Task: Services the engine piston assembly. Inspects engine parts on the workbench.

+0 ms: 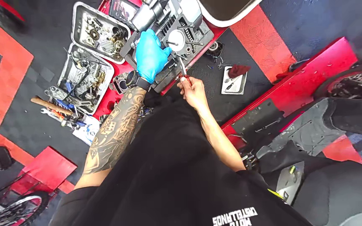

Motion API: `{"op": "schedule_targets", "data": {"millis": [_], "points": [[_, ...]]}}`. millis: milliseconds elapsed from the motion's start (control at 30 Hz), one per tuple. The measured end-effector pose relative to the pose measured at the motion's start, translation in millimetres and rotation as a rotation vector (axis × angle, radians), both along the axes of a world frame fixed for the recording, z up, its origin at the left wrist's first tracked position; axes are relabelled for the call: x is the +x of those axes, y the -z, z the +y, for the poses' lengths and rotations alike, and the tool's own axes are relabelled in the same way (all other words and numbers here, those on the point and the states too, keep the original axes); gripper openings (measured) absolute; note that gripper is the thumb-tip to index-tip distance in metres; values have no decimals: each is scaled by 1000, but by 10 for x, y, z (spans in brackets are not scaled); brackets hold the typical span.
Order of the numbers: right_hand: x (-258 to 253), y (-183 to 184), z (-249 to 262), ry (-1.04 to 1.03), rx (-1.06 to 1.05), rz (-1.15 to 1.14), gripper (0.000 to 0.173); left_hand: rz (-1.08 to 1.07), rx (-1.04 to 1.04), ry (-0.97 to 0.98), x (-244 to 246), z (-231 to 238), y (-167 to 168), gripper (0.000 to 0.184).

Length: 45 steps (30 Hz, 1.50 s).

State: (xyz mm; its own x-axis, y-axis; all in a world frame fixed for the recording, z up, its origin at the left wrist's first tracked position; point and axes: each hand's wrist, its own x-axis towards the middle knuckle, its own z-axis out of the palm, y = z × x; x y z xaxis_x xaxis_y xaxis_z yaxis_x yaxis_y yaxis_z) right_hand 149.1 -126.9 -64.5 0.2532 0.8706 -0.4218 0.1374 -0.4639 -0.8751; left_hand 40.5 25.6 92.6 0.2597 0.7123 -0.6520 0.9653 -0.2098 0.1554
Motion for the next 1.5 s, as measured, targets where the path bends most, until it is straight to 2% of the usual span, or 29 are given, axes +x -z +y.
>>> {"op": "schedule_targets", "data": {"millis": [33, 67, 133, 267, 400, 600, 900, 1300, 1333, 1433, 1500], "points": [[53, -32, 8, -45, -11, -133, 37, -197, 324, -104, -93, -63, 507, 46], [104, -50, 10, -94, -9, -272, 38, -266, 384, -175, -113, 34, 818, 47], [206, -101, 27, -187, -6, -495, 40, -263, 282, -235, -106, 193, 957, 50], [437, -236, 79, -356, 24, -673, 39, -275, 271, -259, -100, 202, 959, 47], [757, -273, 182, -495, 53, -570, 31, -277, 287, -270, -81, 190, 969, 44], [967, -267, 324, -569, 12, -359, 33, -253, 310, -248, -79, 185, 983, 43], [967, -628, 534, -662, -124, -391, 31, -230, 306, -243, -79, 189, 975, 44], [1247, -91, 625, -672, -73, 94, 31, -225, 284, -238, -82, 153, 925, 43], [1223, -137, 623, -671, -76, 45, 31, -225, 286, -237, -83, 154, 924, 43], [1015, -441, 588, -709, -53, -355, 28, -218, 280, -238, -86, 164, 920, 42], [871, -567, 535, -730, -67, -527, 32, -222, 277, -242, -89, 160, 924, 42]]}}
